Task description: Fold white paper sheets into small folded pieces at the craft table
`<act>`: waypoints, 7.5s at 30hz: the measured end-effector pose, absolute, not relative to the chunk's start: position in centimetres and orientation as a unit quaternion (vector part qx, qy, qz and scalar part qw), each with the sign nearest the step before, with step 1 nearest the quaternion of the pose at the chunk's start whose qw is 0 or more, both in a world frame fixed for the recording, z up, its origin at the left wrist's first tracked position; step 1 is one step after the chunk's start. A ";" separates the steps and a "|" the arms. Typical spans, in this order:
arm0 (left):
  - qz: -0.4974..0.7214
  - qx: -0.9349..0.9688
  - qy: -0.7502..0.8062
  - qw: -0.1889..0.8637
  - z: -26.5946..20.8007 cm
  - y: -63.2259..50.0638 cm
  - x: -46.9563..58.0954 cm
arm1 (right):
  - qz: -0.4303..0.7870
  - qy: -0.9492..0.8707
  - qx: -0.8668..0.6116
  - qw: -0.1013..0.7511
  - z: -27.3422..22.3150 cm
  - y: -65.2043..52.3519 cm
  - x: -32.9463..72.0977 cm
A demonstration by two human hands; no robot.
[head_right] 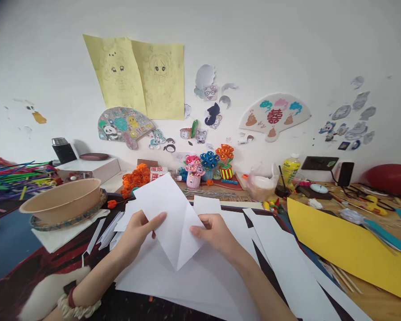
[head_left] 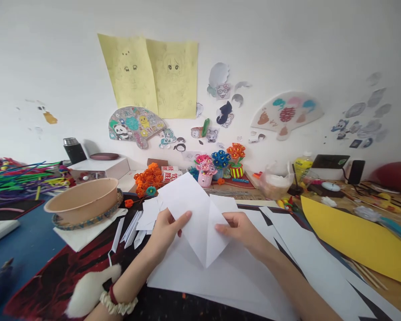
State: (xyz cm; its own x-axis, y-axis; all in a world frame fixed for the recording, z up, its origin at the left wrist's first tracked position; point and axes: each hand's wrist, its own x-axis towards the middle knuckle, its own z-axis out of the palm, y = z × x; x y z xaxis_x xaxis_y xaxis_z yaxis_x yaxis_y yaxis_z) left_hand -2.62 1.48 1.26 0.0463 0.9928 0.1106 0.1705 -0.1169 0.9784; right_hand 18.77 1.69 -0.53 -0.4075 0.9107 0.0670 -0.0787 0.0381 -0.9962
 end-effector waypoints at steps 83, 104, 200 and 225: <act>0.483 0.531 0.483 0.502 1.6 -1.1 -0.4 | 0.476 -0.641 -0.396 0.454 1.3 0.5 18.1; 0.454 0.550 0.529 0.460 1.5 -0.7 -0.7 | 0.482 -0.648 -0.388 0.444 1.0 0.5 18.1; 0.418 0.599 0.447 0.516 2.4 -0.1 -2.3 | 0.640 -0.618 -0.363 0.276 0.5 0.4 18.9; 0.427 0.561 0.454 0.545 2.4 -0.5 -1.6 | 0.486 -0.667 -0.409 0.388 0.2 0.6 18.7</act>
